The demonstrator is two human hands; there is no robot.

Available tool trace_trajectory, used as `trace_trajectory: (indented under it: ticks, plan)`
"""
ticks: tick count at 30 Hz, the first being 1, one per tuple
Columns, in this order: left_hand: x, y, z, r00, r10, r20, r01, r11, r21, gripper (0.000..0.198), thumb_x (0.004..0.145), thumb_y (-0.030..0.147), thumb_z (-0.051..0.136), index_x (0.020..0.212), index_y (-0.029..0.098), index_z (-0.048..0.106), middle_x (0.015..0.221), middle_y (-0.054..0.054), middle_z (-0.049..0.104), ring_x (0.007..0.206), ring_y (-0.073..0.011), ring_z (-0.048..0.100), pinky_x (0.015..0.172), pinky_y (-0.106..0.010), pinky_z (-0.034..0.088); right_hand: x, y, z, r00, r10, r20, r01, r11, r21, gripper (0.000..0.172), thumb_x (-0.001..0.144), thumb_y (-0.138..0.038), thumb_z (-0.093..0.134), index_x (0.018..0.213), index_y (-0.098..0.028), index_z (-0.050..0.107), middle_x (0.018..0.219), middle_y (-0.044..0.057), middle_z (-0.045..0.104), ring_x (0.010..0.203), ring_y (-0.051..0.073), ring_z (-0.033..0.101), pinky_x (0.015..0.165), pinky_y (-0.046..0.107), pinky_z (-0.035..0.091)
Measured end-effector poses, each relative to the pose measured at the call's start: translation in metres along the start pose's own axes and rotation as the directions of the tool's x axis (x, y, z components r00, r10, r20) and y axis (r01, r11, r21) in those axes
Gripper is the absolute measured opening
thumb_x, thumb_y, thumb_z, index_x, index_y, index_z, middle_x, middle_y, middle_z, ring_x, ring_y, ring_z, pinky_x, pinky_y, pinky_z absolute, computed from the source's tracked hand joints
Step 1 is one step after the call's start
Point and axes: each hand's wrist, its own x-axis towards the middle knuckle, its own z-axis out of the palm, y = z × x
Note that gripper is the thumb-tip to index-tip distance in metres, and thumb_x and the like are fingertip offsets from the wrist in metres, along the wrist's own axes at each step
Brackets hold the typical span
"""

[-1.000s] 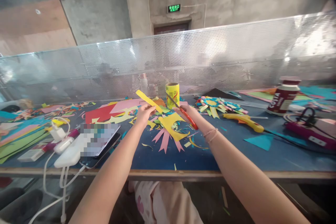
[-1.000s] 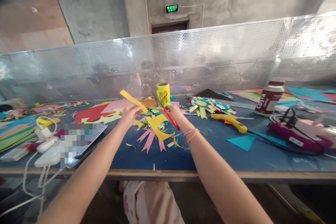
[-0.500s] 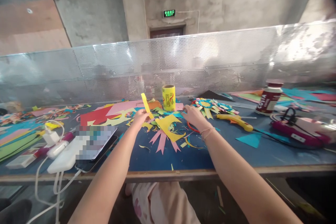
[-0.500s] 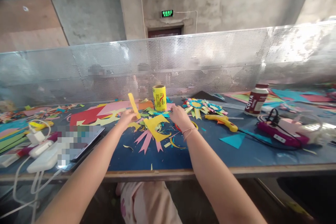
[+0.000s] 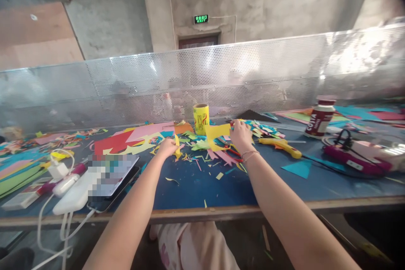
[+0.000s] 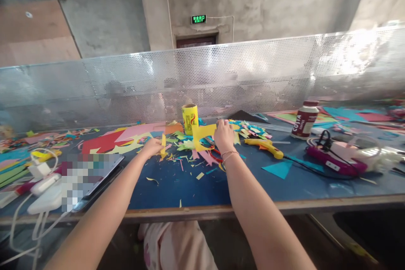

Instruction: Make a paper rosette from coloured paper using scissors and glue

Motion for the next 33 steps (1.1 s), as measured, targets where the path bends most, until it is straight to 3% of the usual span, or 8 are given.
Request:
trace_trajectory:
  ticks: [3, 6, 8, 11, 13, 19, 23, 33]
  plan:
    - [0.001, -0.004, -0.005, 0.992, 0.035, -0.118, -0.03, 0.999, 0.045, 0.031, 0.049, 0.009, 0.069, 0.035, 0.02, 0.044, 0.033, 0.002, 0.04, 0.045, -0.0152, 0.049, 0.05, -0.025, 0.032, -0.002, 0.0, -0.008, 0.995, -0.092, -0.031, 0.09, 0.993, -0.079, 0.028, 0.08, -0.017, 0.049, 0.105, -0.015, 0.059, 0.115, 0.018, 0.055, 0.11, 0.031, 0.047, 0.088, 0.044, 0.038]
    - [-0.001, 0.001, -0.005, 0.96, 0.1, -0.26, -0.078, 0.992, 0.095, 0.025, 0.051, 0.012, 0.073, 0.045, 0.021, 0.05, 0.049, -0.002, 0.053, 0.067, -0.0209, 0.059, 0.063, -0.027, 0.039, -0.011, -0.017, -0.004, 0.959, -0.282, 0.039, 0.269, 0.942, 0.198, 0.019, 0.083, -0.026, 0.048, 0.088, -0.015, 0.063, 0.092, 0.01, 0.063, 0.087, 0.02, 0.056, 0.081, 0.032, 0.042]
    - [-0.006, 0.012, -0.002, 0.939, 0.199, -0.282, -0.186, 0.98, 0.072, 0.016, 0.053, 0.015, 0.073, 0.058, 0.02, 0.06, 0.065, -0.005, 0.062, 0.075, -0.0206, 0.06, 0.07, -0.028, 0.042, -0.021, -0.033, 0.001, 0.926, -0.368, 0.085, 0.316, 0.879, 0.357, 0.024, 0.085, -0.033, 0.047, 0.08, -0.016, 0.063, 0.078, 0.005, 0.064, 0.072, 0.016, 0.056, 0.072, 0.028, 0.042]
    - [-0.02, 0.033, 0.008, 0.941, 0.324, -0.102, -0.335, 0.933, -0.129, 0.009, 0.063, 0.022, 0.071, 0.07, 0.02, 0.067, 0.073, -0.005, 0.067, 0.073, -0.0185, 0.061, 0.074, -0.03, 0.045, -0.038, -0.052, 0.008, 0.859, -0.497, 0.121, 0.405, 0.805, 0.432, 0.03, 0.086, -0.038, 0.047, 0.073, -0.017, 0.063, 0.07, 0.003, 0.063, 0.066, 0.014, 0.055, 0.067, 0.026, 0.042]
    - [-0.03, 0.047, 0.015, 0.928, 0.371, 0.02, -0.354, 0.899, -0.258, 0.011, 0.067, 0.027, 0.068, 0.075, 0.019, 0.068, 0.075, -0.005, 0.068, 0.073, -0.0178, 0.061, 0.074, -0.03, 0.047, -0.045, -0.06, 0.009, 0.82, -0.557, 0.132, 0.45, 0.77, 0.453, 0.034, 0.088, -0.041, 0.046, 0.071, -0.017, 0.064, 0.069, 0.005, 0.064, 0.066, 0.015, 0.056, 0.067, 0.027, 0.042]
    - [-0.042, 0.059, 0.021, 0.919, 0.378, 0.114, -0.287, 0.837, -0.465, 0.015, 0.066, 0.027, 0.071, 0.075, 0.016, 0.065, 0.071, -0.003, 0.065, 0.069, -0.0143, 0.061, 0.073, -0.029, 0.047, -0.049, -0.063, 0.007, 0.776, -0.613, 0.152, 0.495, 0.74, 0.456, 0.034, 0.089, -0.041, 0.048, 0.073, -0.017, 0.067, 0.073, 0.008, 0.066, 0.071, 0.018, 0.06, 0.07, 0.03, 0.044]
    - [-0.04, 0.055, 0.019, 0.922, 0.364, 0.133, -0.268, 0.848, -0.457, 0.017, 0.064, 0.027, 0.073, 0.073, 0.016, 0.063, 0.069, -0.002, 0.063, 0.068, -0.0134, 0.059, 0.071, -0.028, 0.046, -0.05, -0.061, 0.004, 0.774, -0.606, 0.18, 0.493, 0.757, 0.429, 0.031, 0.089, -0.038, 0.049, 0.076, -0.018, 0.068, 0.077, 0.008, 0.067, 0.075, 0.019, 0.061, 0.073, 0.031, 0.044]
    - [-0.039, 0.053, 0.02, 0.913, 0.384, 0.135, -0.338, 0.901, -0.273, 0.015, 0.064, 0.027, 0.072, 0.069, 0.016, 0.062, 0.066, 0.0, 0.061, 0.063, -0.0119, 0.054, 0.062, -0.024, 0.041, -0.052, -0.061, 0.007, 0.705, -0.668, 0.238, 0.612, 0.743, 0.272, 0.038, 0.093, -0.042, 0.04, 0.08, -0.017, 0.066, 0.078, 0.008, 0.064, 0.078, 0.019, 0.059, 0.074, 0.03, 0.043]
